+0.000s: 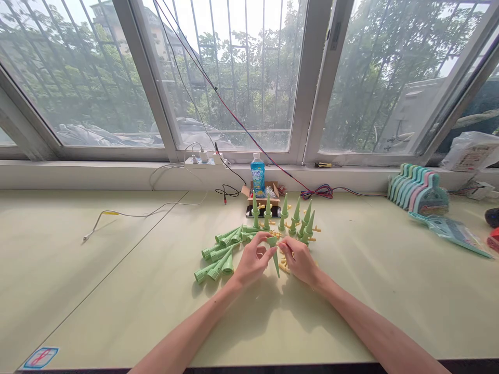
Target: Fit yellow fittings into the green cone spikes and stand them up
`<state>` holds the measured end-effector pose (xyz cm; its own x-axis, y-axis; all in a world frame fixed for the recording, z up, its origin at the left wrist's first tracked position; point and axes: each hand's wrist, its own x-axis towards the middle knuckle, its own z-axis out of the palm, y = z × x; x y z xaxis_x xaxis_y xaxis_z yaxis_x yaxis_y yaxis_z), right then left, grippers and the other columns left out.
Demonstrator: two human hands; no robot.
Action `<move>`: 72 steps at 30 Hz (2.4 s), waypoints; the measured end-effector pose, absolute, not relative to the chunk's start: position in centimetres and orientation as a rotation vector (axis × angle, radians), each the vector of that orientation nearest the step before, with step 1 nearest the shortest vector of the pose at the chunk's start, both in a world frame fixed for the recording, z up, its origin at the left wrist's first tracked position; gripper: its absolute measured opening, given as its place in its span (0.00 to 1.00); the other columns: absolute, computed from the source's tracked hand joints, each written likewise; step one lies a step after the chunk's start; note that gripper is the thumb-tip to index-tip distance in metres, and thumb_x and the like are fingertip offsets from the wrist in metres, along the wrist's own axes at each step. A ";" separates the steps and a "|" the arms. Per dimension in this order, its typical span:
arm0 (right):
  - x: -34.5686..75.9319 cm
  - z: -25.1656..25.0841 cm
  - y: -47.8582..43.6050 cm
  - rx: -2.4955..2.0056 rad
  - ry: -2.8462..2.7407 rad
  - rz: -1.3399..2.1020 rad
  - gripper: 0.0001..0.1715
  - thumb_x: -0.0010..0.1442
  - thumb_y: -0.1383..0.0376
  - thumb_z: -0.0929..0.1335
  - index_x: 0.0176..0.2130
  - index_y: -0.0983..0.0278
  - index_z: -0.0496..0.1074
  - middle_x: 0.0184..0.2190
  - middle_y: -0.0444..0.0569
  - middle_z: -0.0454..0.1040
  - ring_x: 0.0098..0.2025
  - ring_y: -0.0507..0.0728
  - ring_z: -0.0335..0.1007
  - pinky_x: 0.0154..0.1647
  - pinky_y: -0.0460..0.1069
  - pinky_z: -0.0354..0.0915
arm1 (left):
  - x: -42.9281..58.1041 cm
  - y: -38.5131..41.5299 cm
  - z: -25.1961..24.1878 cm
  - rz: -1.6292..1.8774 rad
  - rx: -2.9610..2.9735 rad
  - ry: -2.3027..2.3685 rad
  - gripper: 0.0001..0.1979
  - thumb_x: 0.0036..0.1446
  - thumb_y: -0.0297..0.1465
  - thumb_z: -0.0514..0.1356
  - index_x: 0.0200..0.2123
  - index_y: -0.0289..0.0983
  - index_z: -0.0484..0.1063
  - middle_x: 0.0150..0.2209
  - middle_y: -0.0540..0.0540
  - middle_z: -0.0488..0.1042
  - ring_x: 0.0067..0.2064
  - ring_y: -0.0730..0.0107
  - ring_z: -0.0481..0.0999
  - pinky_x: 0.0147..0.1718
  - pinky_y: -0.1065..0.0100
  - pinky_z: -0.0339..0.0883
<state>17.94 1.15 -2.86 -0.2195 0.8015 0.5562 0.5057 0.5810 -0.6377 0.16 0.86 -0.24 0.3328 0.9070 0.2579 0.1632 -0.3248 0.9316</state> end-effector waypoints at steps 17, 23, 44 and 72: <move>17.9 -2.6 1.1 -1.045 -1.891 0.370 0.18 0.71 0.60 0.57 0.29 0.62 0.59 0.23 0.41 0.59 0.24 0.50 0.52 0.26 0.45 0.54 | 0.1 0.9 -0.3 1.086 1.743 0.979 0.18 0.61 0.42 0.58 0.50 0.39 0.64 0.41 0.45 0.70 0.20 0.82 0.65 0.20 0.73 0.65; 17.9 -2.6 1.1 -1.056 -1.891 0.363 0.19 0.71 0.59 0.56 0.28 0.62 0.60 0.23 0.41 0.61 0.24 0.51 0.53 0.26 0.46 0.54 | 0.1 0.8 -0.1 1.092 1.752 0.983 0.18 0.61 0.42 0.58 0.50 0.40 0.64 0.42 0.45 0.70 0.20 0.82 0.66 0.21 0.73 0.66; 17.8 -2.4 0.8 -1.030 -1.873 0.376 0.20 0.72 0.58 0.55 0.28 0.61 0.58 0.23 0.41 0.59 0.24 0.51 0.53 0.26 0.46 0.55 | 0.2 0.4 0.4 1.191 1.958 1.032 0.14 0.62 0.38 0.57 0.49 0.38 0.66 0.26 0.52 0.67 0.26 0.74 0.69 0.27 0.72 0.67; 17.8 -2.5 0.9 -1.044 -1.876 0.380 0.21 0.72 0.58 0.55 0.28 0.61 0.58 0.23 0.42 0.60 0.24 0.51 0.54 0.26 0.46 0.55 | 0.3 0.5 0.2 1.156 1.976 1.085 0.13 0.63 0.38 0.56 0.49 0.39 0.65 0.26 0.54 0.68 0.20 0.77 0.64 0.24 0.72 0.62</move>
<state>17.84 0.87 -2.54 -0.2123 0.7908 0.5741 0.5047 0.5918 -0.6285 0.35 0.50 0.20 0.2870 0.8688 0.4035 0.3475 -0.4870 0.8013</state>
